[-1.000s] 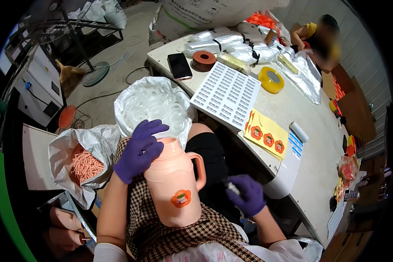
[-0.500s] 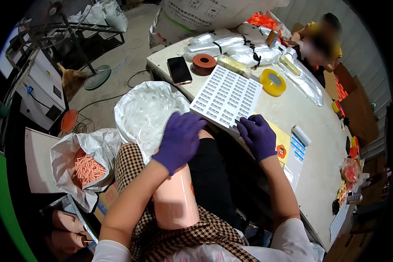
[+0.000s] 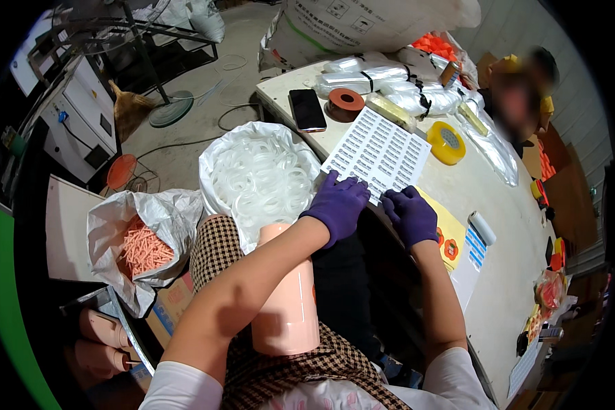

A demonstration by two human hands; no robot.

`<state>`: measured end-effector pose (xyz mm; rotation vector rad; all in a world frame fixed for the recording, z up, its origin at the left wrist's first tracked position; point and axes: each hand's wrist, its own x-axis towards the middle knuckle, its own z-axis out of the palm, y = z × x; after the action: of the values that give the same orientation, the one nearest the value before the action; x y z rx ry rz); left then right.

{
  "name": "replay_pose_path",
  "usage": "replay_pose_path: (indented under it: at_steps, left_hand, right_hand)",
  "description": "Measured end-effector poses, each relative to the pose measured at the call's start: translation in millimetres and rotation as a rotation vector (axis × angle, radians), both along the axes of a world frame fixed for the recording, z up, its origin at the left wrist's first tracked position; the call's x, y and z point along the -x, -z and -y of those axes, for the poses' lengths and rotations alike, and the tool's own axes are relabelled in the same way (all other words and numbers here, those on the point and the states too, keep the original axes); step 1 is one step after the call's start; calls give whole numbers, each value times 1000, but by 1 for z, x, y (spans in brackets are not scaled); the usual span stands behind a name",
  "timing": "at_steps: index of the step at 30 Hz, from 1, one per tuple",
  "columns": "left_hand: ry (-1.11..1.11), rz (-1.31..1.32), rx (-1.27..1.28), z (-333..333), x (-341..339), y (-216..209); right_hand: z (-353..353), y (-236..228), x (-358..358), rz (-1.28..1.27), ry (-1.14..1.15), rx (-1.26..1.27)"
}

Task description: The person assembles plastic containers by attaching components and applying stickers. The person takes a base part, fits an inner ring or seal, attaches a lid, and applies decorative stickers to the side of the container.

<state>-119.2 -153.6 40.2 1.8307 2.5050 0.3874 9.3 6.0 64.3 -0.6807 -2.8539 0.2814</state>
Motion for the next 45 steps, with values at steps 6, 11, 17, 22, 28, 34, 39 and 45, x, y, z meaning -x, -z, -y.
replay_pose_path:
  at_steps: [6, 11, 17, 22, 28, 34, 39, 45]
  left_hand:
    - [-38, 27, 87, -3, 4, -5]
    - [94, 162, -200, 5, 21, -4]
    - [-184, 265, -596, 150, 44, 5]
    - [-308, 826, -606, 196, -21, 44]
    - [-288, 748, -717, 195, -40, 35]
    - [-347, 797, -757, 180, -46, 43]
    - [-342, 859, -739, 180, -50, 40]
    - [-245, 852, -712, 188, -44, 45]
  right_hand:
    - [0, 6, 20, -9, 63, -60]
    - [-62, 19, 13, -312, 5, 527]
    - [30, -25, -38, -605, -126, 153]
    - [144, -2, -75, -424, -480, 54]
    - [175, 24, -66, -473, -625, -113]
    - [173, 28, -63, -421, -654, -159]
    - [172, 28, -60, -412, -633, -160]
    - [165, 24, -57, -362, -632, -158]
